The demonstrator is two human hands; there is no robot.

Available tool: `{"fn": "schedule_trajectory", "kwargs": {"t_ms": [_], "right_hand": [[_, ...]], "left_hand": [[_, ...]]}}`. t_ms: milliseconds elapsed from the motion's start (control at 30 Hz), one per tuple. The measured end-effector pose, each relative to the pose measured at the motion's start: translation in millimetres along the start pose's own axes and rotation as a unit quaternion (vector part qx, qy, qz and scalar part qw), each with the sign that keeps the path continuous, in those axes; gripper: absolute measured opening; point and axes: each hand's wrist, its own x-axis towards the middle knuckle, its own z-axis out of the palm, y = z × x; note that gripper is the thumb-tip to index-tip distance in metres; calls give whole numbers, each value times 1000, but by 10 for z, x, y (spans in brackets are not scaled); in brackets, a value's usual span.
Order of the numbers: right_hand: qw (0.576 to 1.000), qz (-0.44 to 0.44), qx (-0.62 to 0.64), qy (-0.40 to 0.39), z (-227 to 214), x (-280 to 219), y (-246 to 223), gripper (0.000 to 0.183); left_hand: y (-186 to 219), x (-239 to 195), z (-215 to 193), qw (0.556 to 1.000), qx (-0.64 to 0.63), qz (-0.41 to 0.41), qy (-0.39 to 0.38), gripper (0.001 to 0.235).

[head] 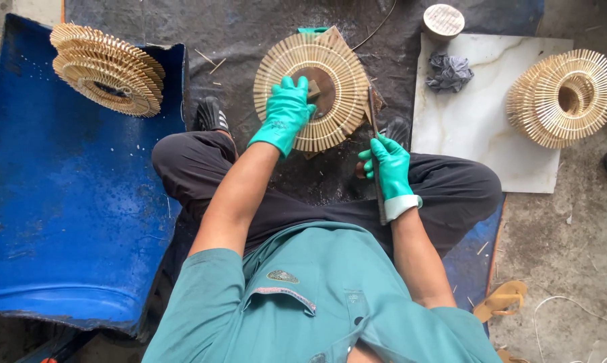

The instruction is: The person sits cross-legged and uses a wooden mallet to tap a circular bamboo ring into shape on a wooden block. They repeatedly rotate the ring and tap its edges to adjust its form, then place it aside and pick up another ring to repeat the process.

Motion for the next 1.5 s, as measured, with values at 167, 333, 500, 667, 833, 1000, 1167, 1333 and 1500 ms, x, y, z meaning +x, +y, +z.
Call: {"fn": "schedule_trajectory", "kwargs": {"t_ms": [167, 333, 500, 667, 833, 1000, 1167, 1333, 1500], "right_hand": [[1000, -13, 18, 20, 4, -26, -6, 23], [999, -11, 15, 32, 3, -16, -2, 27], [1000, -14, 24, -5, 28, 51, 46, 26], [1000, -18, 11, 12, 67, 33, 34, 26], [998, -52, 21, 10, 114, 84, 77, 27], [998, -40, 38, 33, 114, 56, 144, 26], [999, -30, 26, 2, 141, 142, 224, 24], [1000, -6, 22, 0, 266, 131, 158, 24], [1000, -24, 9, 18, 305, 79, 170, 23]], "left_hand": [[-585, 658, 861, 993, 85, 75, 38, 49], [-393, 529, 444, 978, 76, 168, 95, 86], [-76, 164, -62, 999, 14, 44, 0, 85], [-215, 277, 156, 1000, 8, 21, 12, 69], [-672, 559, 622, 998, 39, 46, 21, 35], [-421, 187, 124, 994, 40, 89, 50, 40], [-479, 66, 453, 998, 16, 40, 50, 39], [-527, -129, 560, 998, 20, 25, 61, 47], [-464, -331, 603, 999, 18, 31, 40, 60]]}}
